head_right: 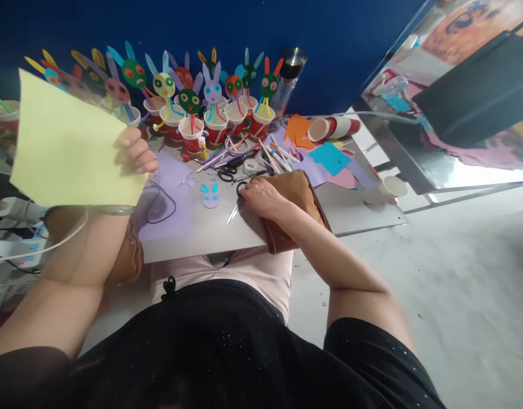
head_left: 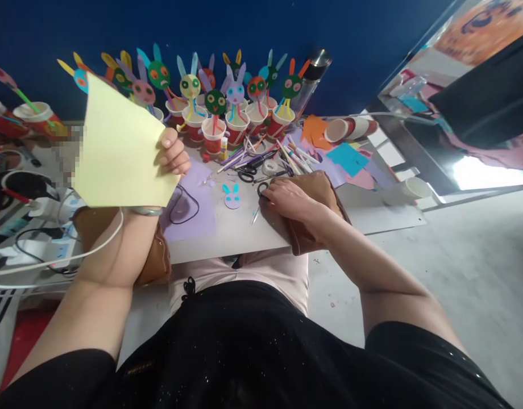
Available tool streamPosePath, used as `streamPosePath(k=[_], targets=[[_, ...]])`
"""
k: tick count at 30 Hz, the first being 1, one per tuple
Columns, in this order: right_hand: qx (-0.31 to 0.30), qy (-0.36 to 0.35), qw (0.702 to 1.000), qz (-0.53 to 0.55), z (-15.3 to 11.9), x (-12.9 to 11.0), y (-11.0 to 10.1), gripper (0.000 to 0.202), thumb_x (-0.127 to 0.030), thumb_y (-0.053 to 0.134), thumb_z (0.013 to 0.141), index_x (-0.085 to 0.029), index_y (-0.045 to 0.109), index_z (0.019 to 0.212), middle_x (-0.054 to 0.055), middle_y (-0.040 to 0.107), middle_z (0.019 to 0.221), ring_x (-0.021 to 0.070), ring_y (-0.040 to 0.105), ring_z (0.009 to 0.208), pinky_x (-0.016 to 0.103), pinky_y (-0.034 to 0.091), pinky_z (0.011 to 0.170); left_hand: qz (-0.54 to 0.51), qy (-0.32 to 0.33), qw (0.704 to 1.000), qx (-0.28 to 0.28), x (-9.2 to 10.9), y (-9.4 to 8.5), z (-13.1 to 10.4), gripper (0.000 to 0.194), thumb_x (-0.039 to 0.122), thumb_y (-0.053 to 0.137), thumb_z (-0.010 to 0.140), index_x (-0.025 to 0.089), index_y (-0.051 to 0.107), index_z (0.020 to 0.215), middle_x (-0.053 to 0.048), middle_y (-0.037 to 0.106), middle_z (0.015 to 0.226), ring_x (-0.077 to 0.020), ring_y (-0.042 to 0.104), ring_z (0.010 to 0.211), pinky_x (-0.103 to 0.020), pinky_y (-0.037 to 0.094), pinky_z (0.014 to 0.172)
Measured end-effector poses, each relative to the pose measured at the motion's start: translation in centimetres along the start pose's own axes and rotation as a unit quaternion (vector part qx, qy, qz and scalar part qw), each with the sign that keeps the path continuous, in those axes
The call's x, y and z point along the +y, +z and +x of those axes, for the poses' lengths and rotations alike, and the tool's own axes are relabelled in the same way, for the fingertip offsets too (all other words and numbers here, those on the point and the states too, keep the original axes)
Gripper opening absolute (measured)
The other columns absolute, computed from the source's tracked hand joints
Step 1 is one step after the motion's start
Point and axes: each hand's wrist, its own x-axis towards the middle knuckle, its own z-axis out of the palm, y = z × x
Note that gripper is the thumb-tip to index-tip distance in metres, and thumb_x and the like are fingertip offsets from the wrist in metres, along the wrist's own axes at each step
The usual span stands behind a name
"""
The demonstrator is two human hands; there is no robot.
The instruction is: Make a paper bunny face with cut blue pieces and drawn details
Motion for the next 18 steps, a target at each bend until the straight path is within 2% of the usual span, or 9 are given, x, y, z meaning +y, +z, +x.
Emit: streamPosePath(k=[4, 8, 10, 14, 18], targets=[[-0.03, 0.021, 0.999, 0.012, 0.0, -0.5, -1.2, 0.029, -0.013, 0.05, 0.1, -0.007, 0.073, 0.116, 0.019, 0.076, 0.115, 0.0294, 0.069, 0.111, 0.035, 0.042, 0.091, 0.005, -0.003, 1.0, 0.0, -0.3, 0.1, -0.2, 0.06, 0.046, 0.007, 0.115, 0.025, 0.039, 0.069, 0.007, 0.017, 0.046, -0.0147, 0.013, 0.05, -0.028, 0.022, 0.055], [-0.041, 0.034, 0.998, 0.023, -0.5, -1.0, -1.4, 0.027, -0.015, 0.051, 0.101, -0.008, 0.072, 0.116, 0.019, 0.076, 0.117, 0.0294, 0.069, 0.113, 0.034, 0.044, 0.09, 0.006, -0.02, 0.999, -0.033, -0.4, -0.4, 0.0, 0.051, 0.052, 0.03, 0.114, 0.024, 0.042, 0.073, 0.008, 0.019, 0.047, -0.0131, 0.024, 0.053, -0.027, 0.025, 0.058], [-0.044, 0.04, 0.998, 0.027, -0.8, -1.2, -1.3, 0.028, -0.015, 0.05, 0.102, -0.007, 0.071, 0.118, 0.019, 0.076, 0.118, 0.0299, 0.069, 0.114, 0.035, 0.044, 0.091, 0.013, -0.026, 0.998, -0.05, -0.4, -0.6, 0.1, 0.052, 0.057, 0.035, 0.112, 0.025, 0.041, 0.071, 0.009, 0.016, 0.047, -0.0121, 0.022, 0.051, -0.026, 0.024, 0.056], [-0.043, 0.04, 0.998, 0.036, -1.1, -0.8, -1.0, 0.029, -0.018, 0.051, 0.102, -0.008, 0.071, 0.12, 0.018, 0.076, 0.119, 0.0303, 0.069, 0.116, 0.036, 0.044, 0.091, 0.04, -0.025, 0.996, -0.072, -0.3, -0.5, -0.1, 0.056, 0.062, 0.033, 0.109, 0.025, 0.038, 0.067, 0.008, 0.018, 0.046, -0.0108, 0.016, 0.044, -0.027, 0.021, 0.049], [-0.001, 0.072, 0.994, 0.082, -0.2, 0.6, -0.6, 0.035, -0.031, 0.044, 0.108, -0.014, 0.072, 0.121, 0.016, 0.077, 0.121, 0.0272, 0.07, 0.113, 0.034, 0.046, 0.085, 0.07, -0.032, 0.995, -0.068, -0.6, 0.3, -0.7, 0.056, 0.068, 0.053, 0.099, 0.025, 0.038, 0.065, 0.009, 0.02, 0.046, -0.0093, 0.017, 0.042, -0.026, 0.022, 0.045]])
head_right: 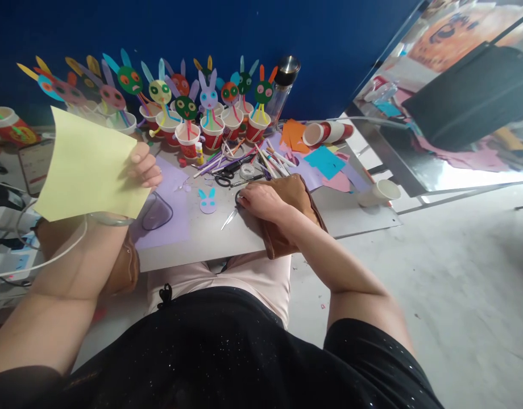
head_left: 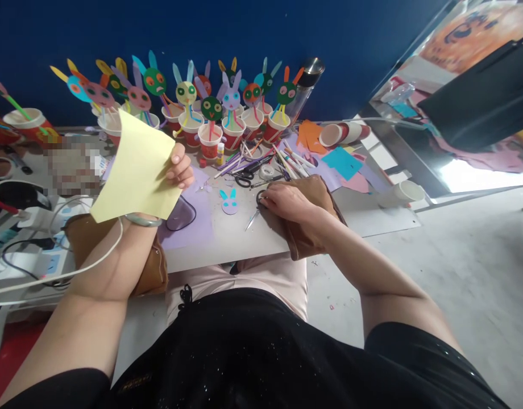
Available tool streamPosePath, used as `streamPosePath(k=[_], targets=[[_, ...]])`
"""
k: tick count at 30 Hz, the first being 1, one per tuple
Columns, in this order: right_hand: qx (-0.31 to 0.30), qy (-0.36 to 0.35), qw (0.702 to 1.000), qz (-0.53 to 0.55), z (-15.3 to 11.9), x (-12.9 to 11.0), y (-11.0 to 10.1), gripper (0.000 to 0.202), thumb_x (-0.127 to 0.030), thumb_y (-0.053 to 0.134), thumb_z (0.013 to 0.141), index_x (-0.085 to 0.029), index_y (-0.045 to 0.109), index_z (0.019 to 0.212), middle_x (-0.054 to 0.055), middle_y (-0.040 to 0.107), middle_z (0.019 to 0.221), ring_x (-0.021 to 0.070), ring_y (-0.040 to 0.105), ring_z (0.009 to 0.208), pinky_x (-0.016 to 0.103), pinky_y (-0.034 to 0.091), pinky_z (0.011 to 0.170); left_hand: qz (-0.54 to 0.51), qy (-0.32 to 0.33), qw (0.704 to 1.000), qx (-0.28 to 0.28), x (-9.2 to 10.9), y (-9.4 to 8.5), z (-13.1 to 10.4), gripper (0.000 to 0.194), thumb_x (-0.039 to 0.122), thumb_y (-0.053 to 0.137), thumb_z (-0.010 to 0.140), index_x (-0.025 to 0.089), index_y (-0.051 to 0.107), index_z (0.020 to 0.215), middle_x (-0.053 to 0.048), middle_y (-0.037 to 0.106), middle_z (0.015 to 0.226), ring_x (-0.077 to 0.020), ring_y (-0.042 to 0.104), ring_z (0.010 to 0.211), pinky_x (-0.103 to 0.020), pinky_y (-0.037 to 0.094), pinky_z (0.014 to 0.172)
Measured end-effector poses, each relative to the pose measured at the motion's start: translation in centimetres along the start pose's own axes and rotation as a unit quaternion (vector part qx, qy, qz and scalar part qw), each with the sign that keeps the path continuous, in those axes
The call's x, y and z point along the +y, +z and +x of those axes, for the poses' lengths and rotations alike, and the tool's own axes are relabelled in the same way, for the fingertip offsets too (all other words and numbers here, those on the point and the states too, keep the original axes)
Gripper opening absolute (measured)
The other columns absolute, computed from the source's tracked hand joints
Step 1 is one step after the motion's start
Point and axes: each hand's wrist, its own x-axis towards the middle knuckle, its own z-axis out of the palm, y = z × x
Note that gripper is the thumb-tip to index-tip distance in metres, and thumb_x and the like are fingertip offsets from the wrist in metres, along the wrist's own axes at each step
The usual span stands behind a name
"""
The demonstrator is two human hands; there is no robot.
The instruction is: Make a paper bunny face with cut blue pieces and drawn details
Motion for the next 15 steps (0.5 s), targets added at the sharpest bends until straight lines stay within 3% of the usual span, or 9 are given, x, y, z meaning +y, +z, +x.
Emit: streamPosePath(k=[4, 8, 11, 15], targets=[[0.012, 0.087, 0.996, -0.019, 2.9, 1.0, 0.3, 0.038, -0.027, 0.041, 0.107, -0.018, 0.067, 0.133, 0.016, 0.077, 0.125, 0.0301, 0.072, 0.115, 0.035, 0.047, 0.083, 0.033, 0.011, 0.999, -0.015, -0.3, 1.1, -0.9, 0.056, 0.069, 0.07, 0.086, 0.024, 0.044, 0.066, 0.009, 0.027, 0.052, -0.0074, 0.025, 0.042, -0.025, 0.027, 0.045], [-0.022, 0.082, 0.995, -0.049, 5.7, 1.4, 0.3, 0.043, -0.014, 0.037, 0.101, -0.015, 0.072, 0.127, 0.021, 0.079, 0.117, 0.0349, 0.074, 0.114, 0.039, 0.049, 0.085, 0.062, 0.022, 0.993, -0.099, -0.3, 1.3, -1.0, 0.061, 0.073, 0.081, 0.069, 0.023, 0.045, 0.065, 0.009, 0.027, 0.05, -0.0062, 0.024, 0.042, -0.025, 0.029, 0.042], [-0.013, 0.072, 0.996, -0.046, 6.7, 2.5, -0.1, 0.038, -0.019, 0.048, 0.098, -0.015, 0.074, 0.124, 0.022, 0.079, 0.117, 0.0364, 0.073, 0.115, 0.04, 0.05, 0.088, 0.083, 0.023, 0.987, -0.135, -0.2, 1.2, -0.5, 0.063, 0.068, 0.087, 0.065, 0.023, 0.044, 0.063, 0.01, 0.027, 0.047, -0.0055, 0.023, 0.04, -0.023, 0.03, 0.04], [0.037, 0.112, 0.993, 0.032, 6.7, 5.1, -0.4, 0.033, -0.027, 0.06, 0.093, -0.021, 0.075, 0.122, 0.011, 0.081, 0.109, 0.0298, 0.073, 0.103, 0.037, 0.05, 0.085, 0.08, 0.023, 0.983, -0.166, -0.2, 1.1, -0.1, 0.059, 0.065, 0.089, 0.066, 0.023, 0.048, 0.062, 0.01, 0.029, 0.041, -0.0055, 0.019, 0.036, -0.024, 0.025, 0.037]])
